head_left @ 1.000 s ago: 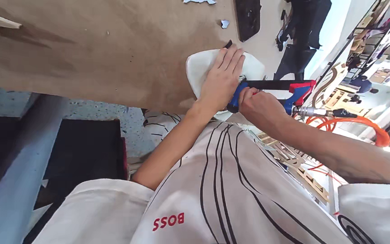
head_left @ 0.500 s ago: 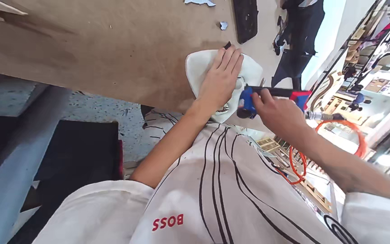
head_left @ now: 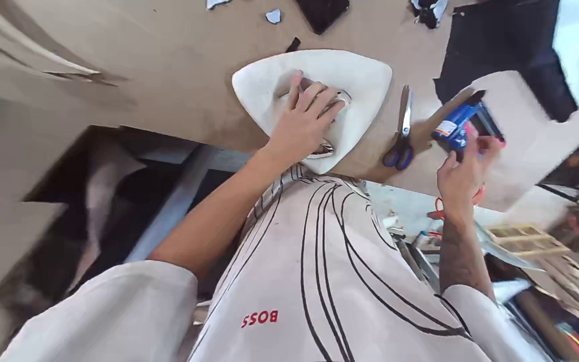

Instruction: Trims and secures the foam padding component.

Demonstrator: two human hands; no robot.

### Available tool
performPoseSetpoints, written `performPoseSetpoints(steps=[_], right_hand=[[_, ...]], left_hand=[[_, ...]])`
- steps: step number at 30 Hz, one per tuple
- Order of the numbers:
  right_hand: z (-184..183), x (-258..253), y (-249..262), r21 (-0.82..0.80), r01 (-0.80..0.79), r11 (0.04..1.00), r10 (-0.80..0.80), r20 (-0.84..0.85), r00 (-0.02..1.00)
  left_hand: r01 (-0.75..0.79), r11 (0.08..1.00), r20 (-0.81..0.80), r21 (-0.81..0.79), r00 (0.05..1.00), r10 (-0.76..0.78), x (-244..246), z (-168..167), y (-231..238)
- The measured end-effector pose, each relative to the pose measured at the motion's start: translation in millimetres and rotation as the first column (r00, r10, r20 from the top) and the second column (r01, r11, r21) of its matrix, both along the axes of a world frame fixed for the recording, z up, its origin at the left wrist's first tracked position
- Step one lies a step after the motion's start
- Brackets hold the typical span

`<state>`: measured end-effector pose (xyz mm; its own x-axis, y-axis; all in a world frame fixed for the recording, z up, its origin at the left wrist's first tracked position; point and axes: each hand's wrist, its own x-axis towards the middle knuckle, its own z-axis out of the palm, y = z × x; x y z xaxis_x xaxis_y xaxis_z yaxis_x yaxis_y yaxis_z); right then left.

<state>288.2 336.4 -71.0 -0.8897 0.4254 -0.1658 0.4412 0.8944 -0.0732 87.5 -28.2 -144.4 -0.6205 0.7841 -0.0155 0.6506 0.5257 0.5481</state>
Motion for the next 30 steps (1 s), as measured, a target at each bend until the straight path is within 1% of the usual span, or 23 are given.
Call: performPoseSetpoints(steps=[1, 3, 4, 6, 8, 10, 11, 12, 13, 14, 15, 16, 17, 18, 19, 20, 21, 23, 24, 25, 26, 27, 30], right_hand=[[1.6, -2.4, -21.7, -0.013, 0.087, 0.996, -0.087, 0.001, 0.996], [-0.2, -7.5, -65.5, -0.174, 0.225, 0.959, -0.21, 0.102, 0.972], [-6.1, -9.9, -82.9, -0.243, 0.29, 0.926, -0.254, 0.166, 0.953], [-21.6, -10.7, -100.1, -0.302, 0.35, 0.887, -0.302, 0.195, 0.933], [-24.4, -13.3, -96.2, -0.354, 0.364, 0.861, -0.308, 0.206, 0.929], [-20.3, -11.8, -87.4, -0.393, 0.368, 0.843, -0.275, 0.272, 0.922], [-19.2, -11.1, -82.1, -0.407, 0.367, 0.837, -0.254, 0.304, 0.918], [-18.7, -7.7, -75.7, -0.439, 0.37, 0.819, -0.244, 0.317, 0.917], [-17.1, -1.3, -68.4, -0.507, 0.383, 0.772, -0.253, 0.307, 0.917], [-12.6, 5.6, -61.1, -0.619, 0.406, 0.672, -0.29, 0.284, 0.914], [-5.4, 8.1, -53.5, -0.758, 0.416, 0.503, -0.345, 0.265, 0.9], [4.9, 8.0, -49.0, -0.896, 0.378, 0.232, -0.391, 0.27, 0.88], [17.0, 7.0, -48.1, -0.954, 0.299, -0.038, -0.402, 0.288, 0.869], [28.7, 3.4, -50.2, -0.953, 0.218, -0.209, -0.38, 0.285, 0.88], [41.1, -1.7, -59.0, -0.941, 0.156, -0.299, -0.355, 0.261, 0.898], [53.8, -10.0, -73.2, -0.934, 0.107, -0.34, -0.334, 0.226, 0.915], [65.1, -19.5, -90.4, -0.92, 0.063, -0.386, -0.3, 0.189, 0.935], [78.7, -41.4, -124.3, -0.869, 0.014, -0.495, -0.201, 0.13, 0.971], [80.1, -51.1, -139.1, -0.83, 0.008, -0.558, -0.146, 0.108, 0.983], [80.4, -60.1, -151.5, -0.805, 0.012, -0.593, -0.11, 0.096, 0.989], [81.4, -68.3, -160.8, -0.801, 0.023, -0.598, -0.095, 0.099, 0.99], [83.2, -74.7, -167.6, -0.813, 0.04, -0.581, -0.092, 0.115, 0.989], [90.7, -86.9, -175.0, -0.89, 0.107, -0.443, -0.104, 0.17, 0.98]], left_hand=[[-0.067, 0.997, 0.008, -0.023, 0.998, 0.067, -1.9, 5.3, 3.0], [-0.201, 0.973, 0.021, -0.113, 0.979, 0.204, -23.9, 17.4, 13.2], [-0.227, 0.955, 0.047, -0.191, 0.97, 0.24, -38.9, 23.3, 21.1], [-0.173, 0.917, 0.142, -0.359, 0.961, 0.236, -66.4, 36.3, 37.8], [-0.055, 0.852, 0.203, -0.52, 0.962, 0.185, -84.4, 46.1, 49.0], [0.035, 0.797, 0.26, -0.603, 0.953, 0.155, -89.7, 54.0, 47.5], [0.041, 0.792, 0.285, -0.608, 0.943, 0.17, -91.4, 58.6, 43.0], [0.027, 0.804, 0.312, -0.594, 0.929, 0.199, -93.0, 64.0, 37.5], [-0.01, 0.826, 0.343, -0.564, 0.907, 0.245, -93.9, 70.9, 30.2], [-0.075, 0.855, 0.381, -0.513, 0.873, 0.305, -95.3, 77.2, 19.8], [-0.169, 0.877, 0.408, -0.45, 0.835, 0.37, -98.9, 81.1, 8.9], [-0.272, 0.88, 0.439, -0.388, 0.785, 0.436, -99.8, 85.4, -2.5], [-0.376, 0.87, 0.488, -0.319, 0.722, 0.491, -97.4, 89.5, -11.7], [-0.484, 0.843, 0.56, -0.234, 0.642, 0.524, -92.6, 94.6, -15.2], [-0.583, 0.797, 0.644, -0.158, 0.551, 0.531, -83.8, 100.0, -15.4], [-0.666, 0.741, 0.713, -0.083, 0.479, 0.511, -74.4, 103.2, -12.3], [-0.724, 0.69, 0.764, -0.02, 0.434, 0.477, -64.8, 104.7, -7.8], [-0.78, 0.616, 0.819, 0.111, 0.423, 0.388, -53.4, 100.8, 6.7], [-0.797, 0.585, 0.825, 0.147, 0.426, 0.373, -47.6, 99.8, 13.6], [-0.814, 0.557, 0.826, 0.161, 0.42, 0.375, -42.1, 100.3, 20.7], [-0.826, 0.534, 0.829, 0.18, 0.42, 0.37, -37.3, 103.0, 27.8], [-0.837, 0.507, 0.831, 0.204, 0.422, 0.362, -32.5, 107.5, 34.1], [-0.838, 0.449, 0.841, 0.31, 0.462, 0.281, -23.6, 125.6, 41.8]])
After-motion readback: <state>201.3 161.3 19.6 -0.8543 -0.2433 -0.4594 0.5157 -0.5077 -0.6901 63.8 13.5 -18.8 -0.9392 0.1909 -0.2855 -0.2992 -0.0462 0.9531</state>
